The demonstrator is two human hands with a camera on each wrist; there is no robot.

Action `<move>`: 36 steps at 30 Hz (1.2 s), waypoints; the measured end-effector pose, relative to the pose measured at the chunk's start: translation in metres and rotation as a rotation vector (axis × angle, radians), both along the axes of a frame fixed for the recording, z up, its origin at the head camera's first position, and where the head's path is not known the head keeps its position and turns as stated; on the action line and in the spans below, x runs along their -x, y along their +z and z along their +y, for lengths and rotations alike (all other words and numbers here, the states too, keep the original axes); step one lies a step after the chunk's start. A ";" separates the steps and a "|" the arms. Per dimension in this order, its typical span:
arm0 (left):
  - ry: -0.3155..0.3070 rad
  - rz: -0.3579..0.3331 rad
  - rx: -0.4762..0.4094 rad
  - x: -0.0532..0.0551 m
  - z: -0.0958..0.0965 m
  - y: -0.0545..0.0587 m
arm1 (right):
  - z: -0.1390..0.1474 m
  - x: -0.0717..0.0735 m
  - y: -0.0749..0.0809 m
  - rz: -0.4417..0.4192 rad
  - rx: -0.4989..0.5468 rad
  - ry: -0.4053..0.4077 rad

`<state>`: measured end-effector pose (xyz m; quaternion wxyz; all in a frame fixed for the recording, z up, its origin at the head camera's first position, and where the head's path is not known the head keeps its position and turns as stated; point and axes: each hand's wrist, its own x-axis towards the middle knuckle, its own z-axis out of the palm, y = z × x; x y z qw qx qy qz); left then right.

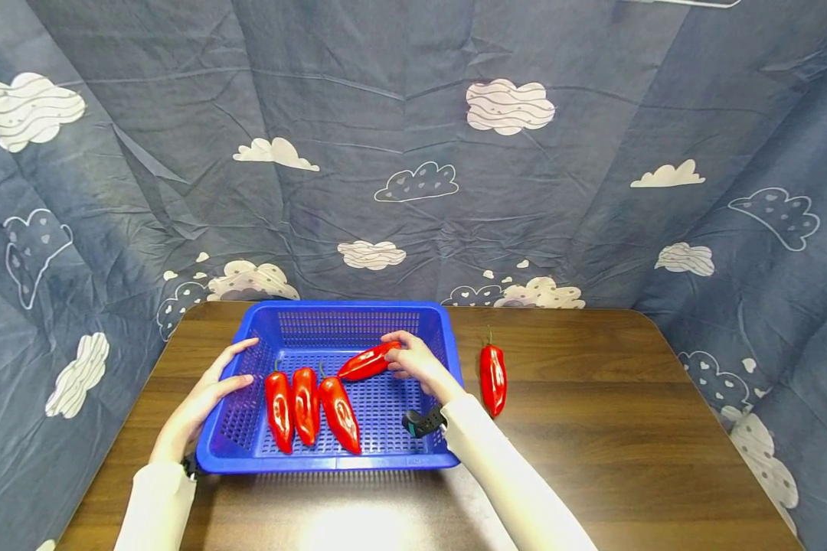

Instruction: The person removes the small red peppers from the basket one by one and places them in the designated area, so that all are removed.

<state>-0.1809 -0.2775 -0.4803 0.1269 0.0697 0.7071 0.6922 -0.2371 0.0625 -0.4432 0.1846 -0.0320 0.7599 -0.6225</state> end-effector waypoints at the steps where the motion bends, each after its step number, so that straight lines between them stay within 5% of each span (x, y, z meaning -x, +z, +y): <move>1: 0.000 -0.003 -0.001 0.000 0.000 0.000 | 0.000 0.000 0.000 -0.004 -0.006 -0.003; 16: -0.005 0.010 -0.017 -0.004 0.000 0.002 | -0.010 0.006 -0.007 -0.098 -0.137 -0.040; 20: -0.004 0.004 -0.024 -0.003 0.001 0.001 | -0.008 0.028 -0.044 -0.095 -0.112 -0.020; 23: 0.002 -0.001 -0.021 -0.003 0.000 0.001 | -0.004 0.059 -0.097 -0.098 -0.091 -0.010; 27: 0.005 -0.009 -0.015 -0.002 -0.001 0.000 | -0.005 0.048 -0.079 -0.086 -0.125 -0.028; 30: 0.005 -0.013 -0.016 -0.001 0.000 0.001 | -0.010 0.017 -0.025 -0.106 -0.162 -0.047; 32: 0.004 -0.012 -0.013 -0.001 0.000 0.001 | -0.013 0.012 -0.013 -0.139 -0.178 -0.060; 33: 0.006 -0.012 -0.012 -0.001 0.000 0.001 | -0.012 0.014 -0.017 -0.139 -0.171 -0.056; 36: 0.005 -0.011 -0.007 -0.001 0.000 0.000 | -0.007 0.039 -0.061 -0.103 -0.111 -0.039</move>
